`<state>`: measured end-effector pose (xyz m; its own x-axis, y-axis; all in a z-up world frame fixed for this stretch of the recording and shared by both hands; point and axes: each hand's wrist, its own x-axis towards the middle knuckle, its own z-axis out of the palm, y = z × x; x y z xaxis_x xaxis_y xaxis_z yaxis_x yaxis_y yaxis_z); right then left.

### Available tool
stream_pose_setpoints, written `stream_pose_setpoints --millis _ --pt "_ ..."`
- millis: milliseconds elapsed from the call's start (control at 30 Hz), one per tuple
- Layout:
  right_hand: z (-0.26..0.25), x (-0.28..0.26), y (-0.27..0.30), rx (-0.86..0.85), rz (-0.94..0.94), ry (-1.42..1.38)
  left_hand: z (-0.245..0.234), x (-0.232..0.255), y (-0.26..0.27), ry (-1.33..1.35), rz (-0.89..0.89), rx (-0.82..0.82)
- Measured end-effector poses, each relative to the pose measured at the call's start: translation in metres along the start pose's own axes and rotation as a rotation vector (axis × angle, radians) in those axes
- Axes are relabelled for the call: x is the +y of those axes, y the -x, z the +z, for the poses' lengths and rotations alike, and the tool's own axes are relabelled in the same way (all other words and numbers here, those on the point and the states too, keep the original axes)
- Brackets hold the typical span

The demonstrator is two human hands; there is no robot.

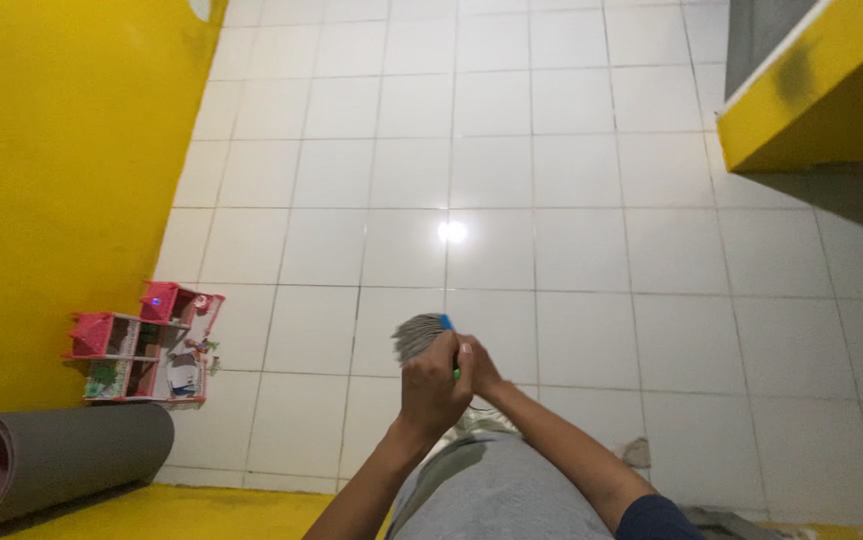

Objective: Mop the tiled floor of a hallway.

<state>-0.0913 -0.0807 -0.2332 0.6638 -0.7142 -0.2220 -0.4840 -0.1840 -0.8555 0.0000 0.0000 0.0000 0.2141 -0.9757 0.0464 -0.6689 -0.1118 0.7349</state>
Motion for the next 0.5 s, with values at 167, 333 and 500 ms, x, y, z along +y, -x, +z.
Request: stream_pose_setpoints --millis 167,333,500 --pt "-0.067 0.052 0.036 0.196 -0.427 0.284 0.033 0.038 0.007 -0.041 0.172 0.061" --pt "-0.115 0.089 0.064 -0.093 -0.167 0.424 0.104 0.042 0.025 -0.069 0.098 -0.234" --pt "-0.144 0.146 0.066 0.066 -0.28 0.649 0.146 0.064 0.009 -0.093 0.198 -0.471"
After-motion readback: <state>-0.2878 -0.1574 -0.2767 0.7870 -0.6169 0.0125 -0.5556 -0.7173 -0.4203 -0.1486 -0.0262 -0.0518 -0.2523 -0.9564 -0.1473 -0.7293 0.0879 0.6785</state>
